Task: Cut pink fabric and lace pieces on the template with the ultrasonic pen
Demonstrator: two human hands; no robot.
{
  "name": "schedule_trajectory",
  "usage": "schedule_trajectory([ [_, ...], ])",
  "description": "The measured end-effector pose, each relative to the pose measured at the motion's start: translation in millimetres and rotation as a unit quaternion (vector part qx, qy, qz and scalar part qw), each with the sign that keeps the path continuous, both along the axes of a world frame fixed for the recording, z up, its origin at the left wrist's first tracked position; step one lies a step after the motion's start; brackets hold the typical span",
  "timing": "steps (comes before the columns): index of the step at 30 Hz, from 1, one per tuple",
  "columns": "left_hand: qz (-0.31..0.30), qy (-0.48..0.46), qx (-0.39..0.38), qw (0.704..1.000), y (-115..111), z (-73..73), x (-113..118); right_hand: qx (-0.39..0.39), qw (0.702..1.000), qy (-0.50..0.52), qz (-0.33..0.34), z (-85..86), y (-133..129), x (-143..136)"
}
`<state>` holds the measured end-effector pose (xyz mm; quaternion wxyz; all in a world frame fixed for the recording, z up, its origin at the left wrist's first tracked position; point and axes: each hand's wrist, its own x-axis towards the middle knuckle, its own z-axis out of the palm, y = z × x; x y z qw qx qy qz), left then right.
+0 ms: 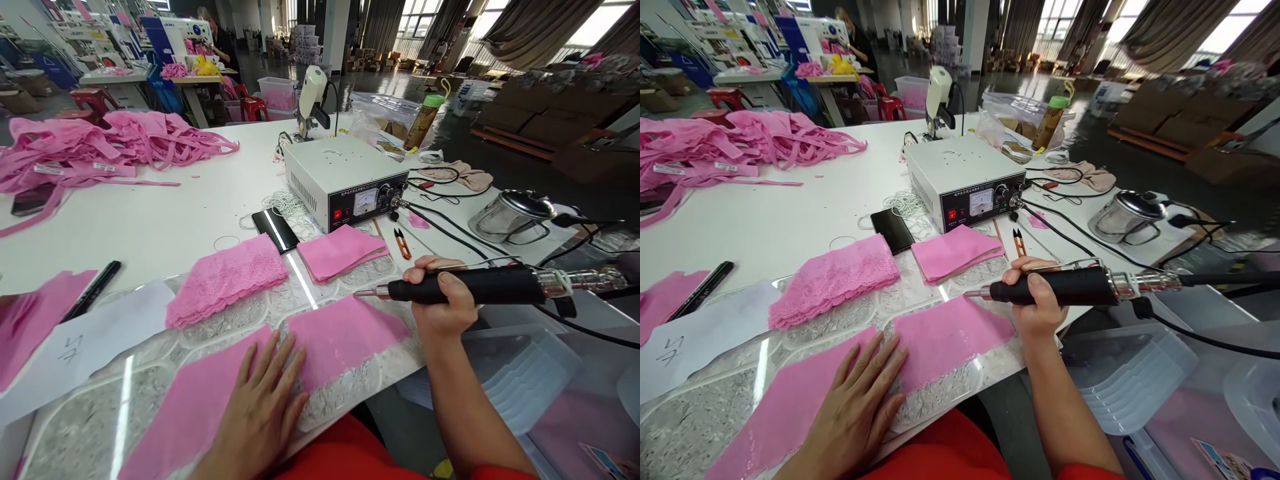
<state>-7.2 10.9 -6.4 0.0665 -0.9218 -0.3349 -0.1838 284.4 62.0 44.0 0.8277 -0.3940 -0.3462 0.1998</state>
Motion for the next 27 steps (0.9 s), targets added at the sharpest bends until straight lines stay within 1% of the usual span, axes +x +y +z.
schedule_trajectory([
  [11, 0.002, 0.003, -0.010, 1.000, -1, 0.8, -1, -0.011, 1.000, -0.019, 0.016, -0.4, -1, 1],
  [16, 0.001, 0.005, -0.013, 1.000, -3, 1.2, 0, -0.004, 1.000, 0.003, 0.015, 3.7, -1, -4],
  [19, 0.005, 0.002, -0.022, 1.000, -4, 1.7, 1, 0.001, 0.999, 0.004, 0.046, 4.9, -2, -14],
  [23, 0.010, -0.009, -0.028, 1.000, -5, 2.3, 2, -0.007, 0.996, -0.024, 0.085, 2.7, -2, -26],
  [27, 0.009, -0.016, -0.029, 0.999, -6, 1.8, 2, -0.008, 0.994, -0.034, 0.106, -0.7, 0, -29],
])
